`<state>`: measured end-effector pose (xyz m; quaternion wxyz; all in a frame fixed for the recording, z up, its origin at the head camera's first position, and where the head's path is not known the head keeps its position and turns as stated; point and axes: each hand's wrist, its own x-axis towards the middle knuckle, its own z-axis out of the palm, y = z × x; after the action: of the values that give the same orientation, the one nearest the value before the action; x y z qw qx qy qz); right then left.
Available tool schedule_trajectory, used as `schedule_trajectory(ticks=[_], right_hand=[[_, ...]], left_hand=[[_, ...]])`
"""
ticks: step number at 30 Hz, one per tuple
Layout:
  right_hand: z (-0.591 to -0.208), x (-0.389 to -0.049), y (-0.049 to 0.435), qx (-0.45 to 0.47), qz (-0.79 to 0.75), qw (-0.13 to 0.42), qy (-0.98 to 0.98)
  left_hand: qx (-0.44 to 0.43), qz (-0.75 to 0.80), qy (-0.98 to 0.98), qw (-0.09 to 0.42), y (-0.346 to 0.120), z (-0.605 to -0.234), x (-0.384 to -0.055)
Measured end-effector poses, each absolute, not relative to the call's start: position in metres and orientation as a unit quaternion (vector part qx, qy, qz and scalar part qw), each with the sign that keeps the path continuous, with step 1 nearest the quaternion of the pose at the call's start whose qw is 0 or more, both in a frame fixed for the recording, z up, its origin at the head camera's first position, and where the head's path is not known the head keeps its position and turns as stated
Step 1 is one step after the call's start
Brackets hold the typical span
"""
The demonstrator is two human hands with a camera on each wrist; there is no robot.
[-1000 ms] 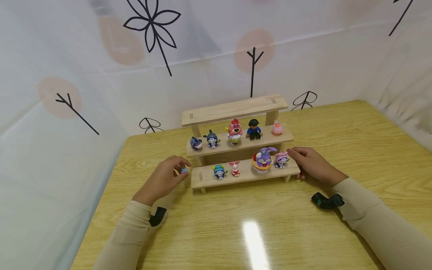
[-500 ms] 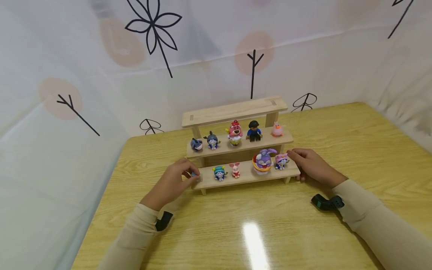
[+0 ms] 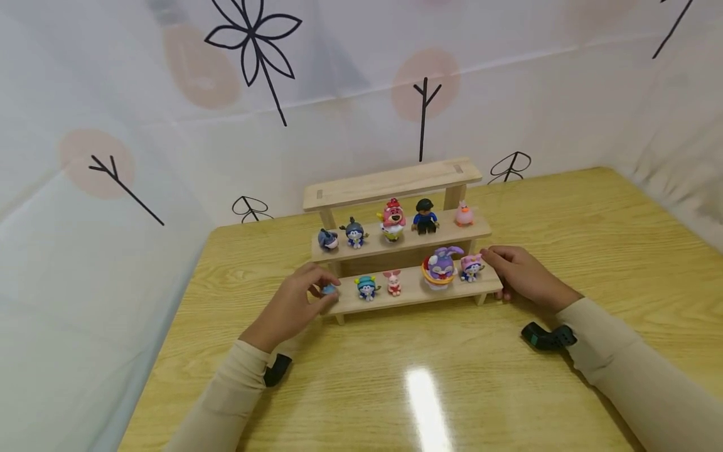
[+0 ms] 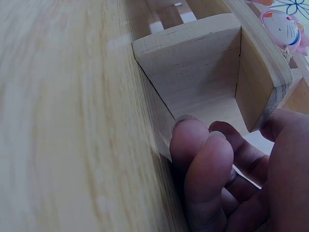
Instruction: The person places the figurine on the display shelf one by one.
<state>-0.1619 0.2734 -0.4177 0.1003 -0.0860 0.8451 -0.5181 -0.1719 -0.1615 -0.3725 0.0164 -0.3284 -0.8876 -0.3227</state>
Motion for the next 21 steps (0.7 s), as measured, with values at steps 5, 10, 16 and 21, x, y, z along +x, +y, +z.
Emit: schedule_trajectory(ticks=[5,10,16,21], right_hand=[[-0.4188,-0.1625,0.2736,-0.087,-0.520,0.100,0.844],[-0.4185,-0.1636,0.2727,-0.090,-0.520,0.097,0.844],[-0.4199,-0.1620,0.2720,-0.084,-0.518,0.100,0.845],[-0.4201,-0.1612,0.2731,-0.081,-0.518,0.096,0.846]], left_hand=[[-0.338,-0.307,-0.889,0.000,-0.1619,-0.3737,-0.1717],[-0.339,-0.301,-0.891,0.007,-0.1627,-0.3732,-0.1718],[-0.336,-0.297,-0.894,-0.002,-0.1637,-0.3745,-0.1704],[-0.347,-0.296,-0.890,0.003,-0.1626,-0.3717,-0.1706]])
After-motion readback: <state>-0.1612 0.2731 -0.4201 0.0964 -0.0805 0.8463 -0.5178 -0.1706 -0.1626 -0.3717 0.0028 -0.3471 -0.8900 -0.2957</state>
